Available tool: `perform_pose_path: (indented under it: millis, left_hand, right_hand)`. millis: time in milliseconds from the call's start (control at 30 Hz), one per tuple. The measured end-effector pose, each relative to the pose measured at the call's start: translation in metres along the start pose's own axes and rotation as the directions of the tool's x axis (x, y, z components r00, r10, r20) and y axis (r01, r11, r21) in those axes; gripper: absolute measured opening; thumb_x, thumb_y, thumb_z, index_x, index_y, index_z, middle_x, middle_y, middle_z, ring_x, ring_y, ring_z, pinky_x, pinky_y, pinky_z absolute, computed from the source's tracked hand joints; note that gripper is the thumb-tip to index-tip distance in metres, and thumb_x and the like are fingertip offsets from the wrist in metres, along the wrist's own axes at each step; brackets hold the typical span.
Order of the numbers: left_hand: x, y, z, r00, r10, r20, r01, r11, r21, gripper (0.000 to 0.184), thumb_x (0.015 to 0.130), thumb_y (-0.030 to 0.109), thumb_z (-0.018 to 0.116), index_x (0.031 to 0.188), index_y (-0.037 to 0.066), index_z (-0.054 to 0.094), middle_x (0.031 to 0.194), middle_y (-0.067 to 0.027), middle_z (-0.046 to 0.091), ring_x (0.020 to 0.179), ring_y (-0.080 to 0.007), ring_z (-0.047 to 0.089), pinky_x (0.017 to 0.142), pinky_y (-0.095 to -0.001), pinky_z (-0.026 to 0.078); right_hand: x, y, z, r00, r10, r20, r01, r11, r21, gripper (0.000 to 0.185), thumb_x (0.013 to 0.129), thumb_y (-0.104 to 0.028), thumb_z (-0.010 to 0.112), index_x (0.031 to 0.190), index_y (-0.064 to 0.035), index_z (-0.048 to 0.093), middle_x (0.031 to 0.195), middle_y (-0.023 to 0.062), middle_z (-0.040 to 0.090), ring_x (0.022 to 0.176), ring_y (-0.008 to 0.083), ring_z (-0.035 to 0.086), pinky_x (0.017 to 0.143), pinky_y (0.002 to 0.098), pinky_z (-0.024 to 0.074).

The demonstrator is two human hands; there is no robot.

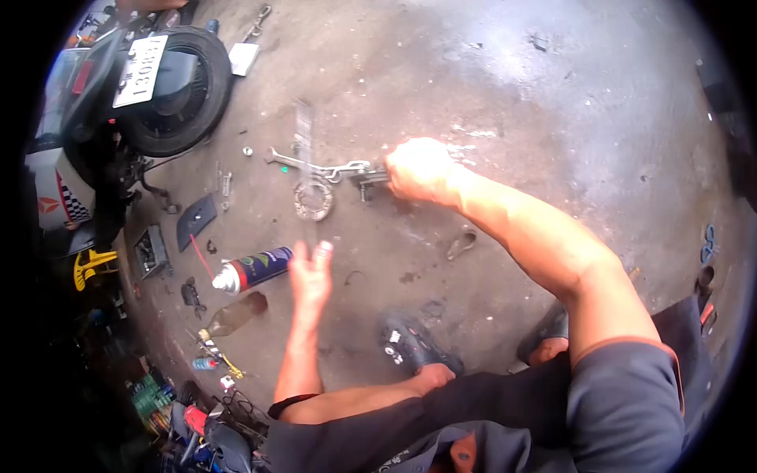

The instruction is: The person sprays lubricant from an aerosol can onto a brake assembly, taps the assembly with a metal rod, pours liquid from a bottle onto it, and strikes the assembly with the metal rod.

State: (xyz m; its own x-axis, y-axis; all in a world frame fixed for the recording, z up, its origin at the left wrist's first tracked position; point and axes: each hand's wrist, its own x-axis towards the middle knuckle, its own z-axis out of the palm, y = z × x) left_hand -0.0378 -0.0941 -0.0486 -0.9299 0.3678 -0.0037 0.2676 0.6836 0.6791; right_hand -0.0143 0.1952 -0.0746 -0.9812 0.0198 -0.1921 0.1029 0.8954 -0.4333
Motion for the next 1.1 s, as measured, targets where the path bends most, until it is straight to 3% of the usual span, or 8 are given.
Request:
perform_pose_path:
  millis: [200,267,333,567,700,800,1000,1100]
  left_hand:
    - [0.011,0.12,-0.066,0.867,0.159,-0.472,-0.398,0.792,-0.463,0.016,0.095,0.014,0.058,0.092,0.003,0.047,0.069,-0.0017,0.049,0.055,-0.0081,0.044,0.049,-0.0228,0.036]
    - [-0.008,0.039,-0.03,0.801,0.54,-0.256,-0.407,0.807,0.428,0.025,0.093,0.02,0.064,0.094,-0.002,0.051,0.073,-0.0147,0.061,0.059,-0.0328,0.058,0.061,-0.0425,0.05]
    - [-0.024,-0.029,0.01,0.957,-0.172,0.232,0.055,0.897,0.439,0.034,0.09,0.022,0.07,0.096,-0.006,0.051,0.067,-0.0186,0.06,0.059,-0.035,0.058,0.064,-0.0483,0.049]
    - [0.013,0.123,-0.068,0.921,-0.026,-0.389,-0.184,0.852,-0.491,0.012,0.094,0.007,0.064,0.093,0.002,0.053,0.069,0.0022,0.048,0.058,-0.0104,0.045,0.055,-0.0275,0.043]
    - [-0.024,-0.002,0.003,0.999,-0.046,0.007,0.042,0.95,0.31,0.036,0.089,0.023,0.071,0.095,-0.007,0.053,0.084,-0.0218,0.067,0.072,-0.0356,0.065,0.075,-0.0469,0.052]
    - [-0.007,-0.01,-0.006,0.896,-0.384,0.223,0.326,0.91,0.256,0.046,0.088,0.03,0.073,0.097,-0.012,0.055,0.093,-0.0317,0.068,0.085,-0.045,0.066,0.08,-0.0499,0.051]
    - [0.006,0.105,-0.071,0.918,-0.058,-0.391,-0.159,0.852,-0.499,0.023,0.096,0.016,0.064,0.104,-0.004,0.058,0.08,-0.0108,0.063,0.067,-0.0222,0.059,0.062,-0.0362,0.049]
    - [-0.025,-0.003,0.0,0.943,0.163,-0.291,-0.083,0.959,0.27,0.038,0.093,0.021,0.066,0.114,-0.01,0.058,0.093,-0.0221,0.069,0.084,-0.038,0.066,0.077,-0.0415,0.052]
  right_hand:
    - [-0.023,-0.002,0.011,0.994,-0.019,-0.11,0.029,0.995,0.092,0.023,0.083,-0.028,0.062,0.092,-0.008,0.07,0.088,0.0172,0.069,0.077,0.037,0.069,0.072,0.0461,0.0563]
    - [-0.025,0.004,0.024,0.974,-0.089,-0.207,0.111,0.989,0.096,0.017,0.082,-0.022,0.061,0.09,-0.0076,0.067,0.089,0.0173,0.067,0.076,0.0382,0.068,0.069,0.0476,0.0555]
    - [-0.024,-0.002,0.012,0.986,-0.121,-0.117,0.126,0.992,0.032,0.017,0.081,-0.021,0.062,0.092,-0.0077,0.066,0.088,0.0164,0.067,0.077,0.0376,0.068,0.068,0.0474,0.0553]
    - [-0.03,0.013,0.016,0.983,-0.089,-0.16,0.105,0.99,0.095,0.02,0.08,-0.023,0.067,0.092,-0.0066,0.065,0.089,0.0169,0.066,0.077,0.0369,0.068,0.068,0.0477,0.0551]
    - [-0.033,0.009,0.02,0.968,-0.136,-0.212,0.151,0.987,0.058,0.019,0.079,-0.022,0.066,0.091,-0.0072,0.066,0.086,0.0155,0.067,0.076,0.0355,0.069,0.067,0.0454,0.0557]
    - [-0.014,-0.004,0.017,0.987,-0.156,-0.041,0.155,0.987,-0.03,0.021,0.079,-0.024,0.067,0.094,-0.0093,0.066,0.09,0.016,0.067,0.078,0.0353,0.069,0.068,0.0462,0.0554]
    - [-0.031,0.008,0.026,0.974,-0.136,-0.183,0.153,0.985,0.077,0.019,0.08,-0.024,0.066,0.091,-0.0087,0.064,0.088,0.0162,0.065,0.075,0.0369,0.068,0.067,0.0467,0.0553]
    - [-0.029,0.009,0.027,0.96,-0.15,-0.235,0.173,0.982,0.077,0.019,0.079,-0.024,0.066,0.088,-0.0079,0.063,0.086,0.0155,0.065,0.075,0.0368,0.067,0.067,0.0471,0.055]
